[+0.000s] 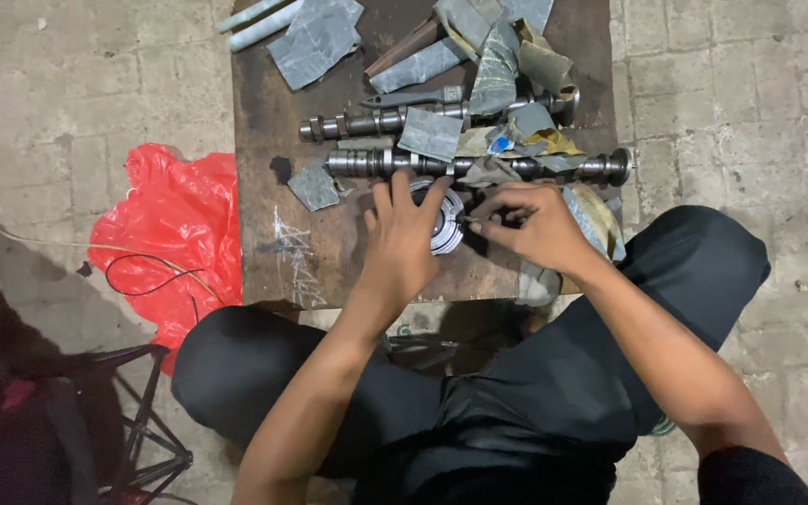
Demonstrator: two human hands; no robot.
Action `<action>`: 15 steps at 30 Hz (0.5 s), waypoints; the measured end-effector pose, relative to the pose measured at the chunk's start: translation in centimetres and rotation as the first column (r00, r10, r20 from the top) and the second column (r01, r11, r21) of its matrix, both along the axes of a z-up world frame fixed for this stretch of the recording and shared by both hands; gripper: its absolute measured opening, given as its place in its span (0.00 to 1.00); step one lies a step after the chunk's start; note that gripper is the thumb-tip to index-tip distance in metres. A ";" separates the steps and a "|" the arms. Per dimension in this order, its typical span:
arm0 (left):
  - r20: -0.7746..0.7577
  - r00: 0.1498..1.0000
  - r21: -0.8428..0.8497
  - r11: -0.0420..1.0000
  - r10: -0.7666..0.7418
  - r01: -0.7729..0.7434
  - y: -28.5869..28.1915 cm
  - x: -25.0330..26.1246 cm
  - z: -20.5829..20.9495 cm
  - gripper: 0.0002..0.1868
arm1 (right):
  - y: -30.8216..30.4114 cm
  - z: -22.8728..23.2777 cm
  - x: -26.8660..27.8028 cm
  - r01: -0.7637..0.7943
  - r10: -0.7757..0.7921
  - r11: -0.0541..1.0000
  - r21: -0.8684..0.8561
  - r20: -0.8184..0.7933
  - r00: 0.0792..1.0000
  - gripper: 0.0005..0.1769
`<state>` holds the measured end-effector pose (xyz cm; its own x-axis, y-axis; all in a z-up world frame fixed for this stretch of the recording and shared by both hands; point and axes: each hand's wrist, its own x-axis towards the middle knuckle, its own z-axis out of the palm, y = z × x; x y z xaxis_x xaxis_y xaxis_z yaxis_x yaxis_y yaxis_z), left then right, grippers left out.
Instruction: The person sits on the floor and cleans a circular metal part using a cloth. They repeatedly wipe the surface of the part and occasionally rub the cloth between their fingers. Several other metal parts and sandpaper sheets are visible on the table.
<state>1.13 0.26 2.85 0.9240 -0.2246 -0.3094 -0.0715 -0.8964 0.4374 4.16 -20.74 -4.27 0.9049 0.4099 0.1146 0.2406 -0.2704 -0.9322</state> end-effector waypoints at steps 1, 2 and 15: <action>-0.002 1.000 -0.001 1.000 -0.002 0.002 0.2 -0.1 0.0 0.46 | -0.1 0.0 -0.1 0.002 -0.002 1.000 -0.001 -0.002 1.000 0.07; 0.072 0.997 -0.024 0.999 -0.032 0.033 0.3 -0.2 0.0 0.40 | -0.2 0.0 -0.2 -0.008 0.009 0.999 0.038 -0.029 1.000 0.07; 0.540 0.819 -0.186 0.922 -0.194 0.341 2.0 0.7 -4.8 0.05 | -0.5 0.7 -0.5 -0.039 0.067 0.988 0.149 -0.189 0.980 0.06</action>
